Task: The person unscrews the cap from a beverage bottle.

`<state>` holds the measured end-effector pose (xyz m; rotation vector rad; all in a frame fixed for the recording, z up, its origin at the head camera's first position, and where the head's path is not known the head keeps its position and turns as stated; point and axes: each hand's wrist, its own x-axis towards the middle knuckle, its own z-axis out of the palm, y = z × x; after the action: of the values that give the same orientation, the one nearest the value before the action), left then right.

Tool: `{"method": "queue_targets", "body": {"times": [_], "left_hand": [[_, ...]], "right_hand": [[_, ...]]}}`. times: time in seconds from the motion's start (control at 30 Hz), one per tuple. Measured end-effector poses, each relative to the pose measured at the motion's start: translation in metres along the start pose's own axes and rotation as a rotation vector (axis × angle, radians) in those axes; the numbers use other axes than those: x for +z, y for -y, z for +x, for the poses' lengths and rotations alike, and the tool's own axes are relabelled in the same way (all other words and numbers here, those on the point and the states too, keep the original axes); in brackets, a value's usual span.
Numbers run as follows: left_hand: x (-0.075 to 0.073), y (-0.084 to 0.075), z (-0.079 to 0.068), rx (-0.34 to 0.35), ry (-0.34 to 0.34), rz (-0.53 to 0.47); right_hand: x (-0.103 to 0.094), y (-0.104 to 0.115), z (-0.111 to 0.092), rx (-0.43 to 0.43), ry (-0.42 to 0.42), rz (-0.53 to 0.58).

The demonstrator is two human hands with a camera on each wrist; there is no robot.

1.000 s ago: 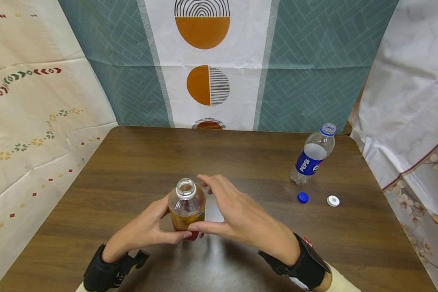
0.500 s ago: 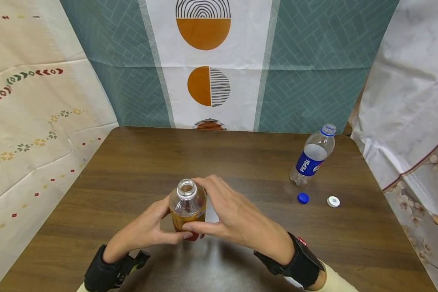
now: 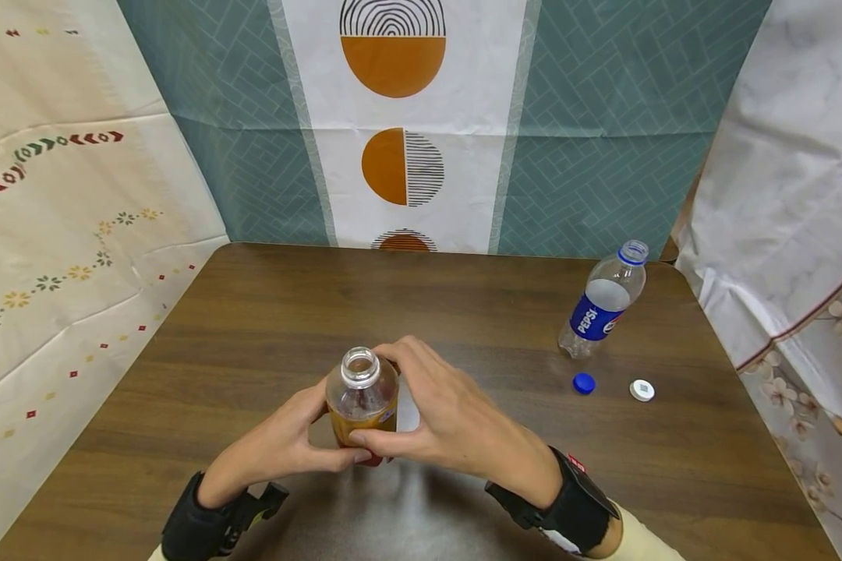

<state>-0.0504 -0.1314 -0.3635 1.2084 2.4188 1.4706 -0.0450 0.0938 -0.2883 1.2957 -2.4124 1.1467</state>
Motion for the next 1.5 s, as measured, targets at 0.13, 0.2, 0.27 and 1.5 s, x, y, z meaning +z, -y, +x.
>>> {"method": "queue_targets", "body": {"times": [0.13, 0.2, 0.27, 1.5], "left_hand": [[0.003, 0.008, -0.001, -0.020, 0.010, -0.002], [0.003, 0.006, 0.000, -0.025, 0.011, 0.005], [0.002, 0.000, 0.001, -0.022, 0.013, 0.011], [0.000, -0.013, 0.008, -0.058, 0.033, -0.032]], "right_hand": [[0.004, -0.008, -0.003, -0.018, -0.034, -0.020], [0.006, -0.015, -0.006, -0.014, -0.030, -0.030], [0.007, -0.022, -0.008, -0.006, -0.025, -0.037], [-0.047, -0.059, -0.059, 0.242, -0.131, -0.229]]}}
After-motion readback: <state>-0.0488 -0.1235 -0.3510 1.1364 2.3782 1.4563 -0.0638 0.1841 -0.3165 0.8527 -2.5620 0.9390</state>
